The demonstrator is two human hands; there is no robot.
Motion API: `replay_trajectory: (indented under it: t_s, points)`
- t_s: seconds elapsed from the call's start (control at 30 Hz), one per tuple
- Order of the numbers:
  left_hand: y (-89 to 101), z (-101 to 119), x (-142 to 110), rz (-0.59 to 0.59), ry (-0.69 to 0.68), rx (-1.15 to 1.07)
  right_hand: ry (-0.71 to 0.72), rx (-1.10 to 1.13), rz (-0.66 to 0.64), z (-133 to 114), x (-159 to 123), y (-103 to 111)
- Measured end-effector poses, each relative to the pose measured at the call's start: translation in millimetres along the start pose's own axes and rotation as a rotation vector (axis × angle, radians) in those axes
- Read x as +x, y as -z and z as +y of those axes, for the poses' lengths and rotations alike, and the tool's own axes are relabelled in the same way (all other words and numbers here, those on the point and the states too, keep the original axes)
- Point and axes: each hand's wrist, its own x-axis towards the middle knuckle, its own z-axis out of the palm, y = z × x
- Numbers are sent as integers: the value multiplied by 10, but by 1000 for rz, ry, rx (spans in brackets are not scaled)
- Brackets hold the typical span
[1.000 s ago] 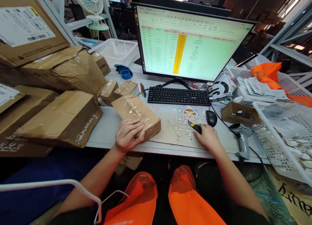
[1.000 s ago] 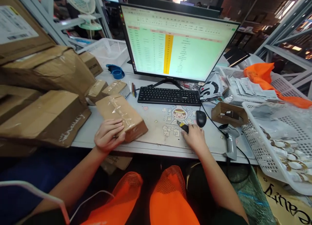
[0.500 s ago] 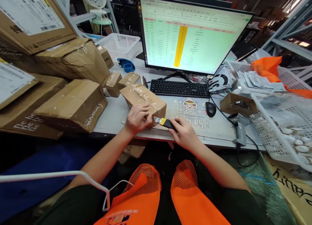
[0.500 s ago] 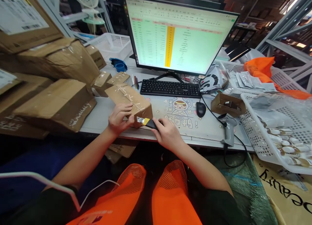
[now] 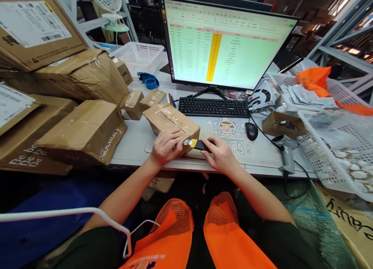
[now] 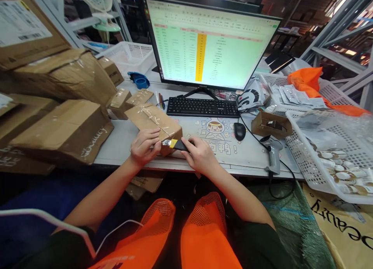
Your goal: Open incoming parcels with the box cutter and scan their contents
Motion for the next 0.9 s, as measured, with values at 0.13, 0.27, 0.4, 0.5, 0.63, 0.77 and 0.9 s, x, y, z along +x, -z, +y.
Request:
replay_trajectory:
  t_s: [0.13,0.27,0.4,0.5,0.63,0.77,0.9]
  points:
    - [63,-66,-131,-81,133,-4,-301,-79,138,506,-134,126]
    - [380,-259,-369,-12,113,-94,-534,-117,279,885,-558,281]
    - [781,-247,-573,330,404,116,-581,-76,338,872,-1003,232]
    - [892,-80,-605,255,666,229,-574,-36,354,761,-1118,100]
    - [817,-257,-529,318,743,260,-461,66,296,538,-935,30]
    - [643,-889,-361,273,732,-19,-277,150,178,211,-622,117]
    - [430,-1036,-184,262,690,26,-74,188,62,-105,-365,168]
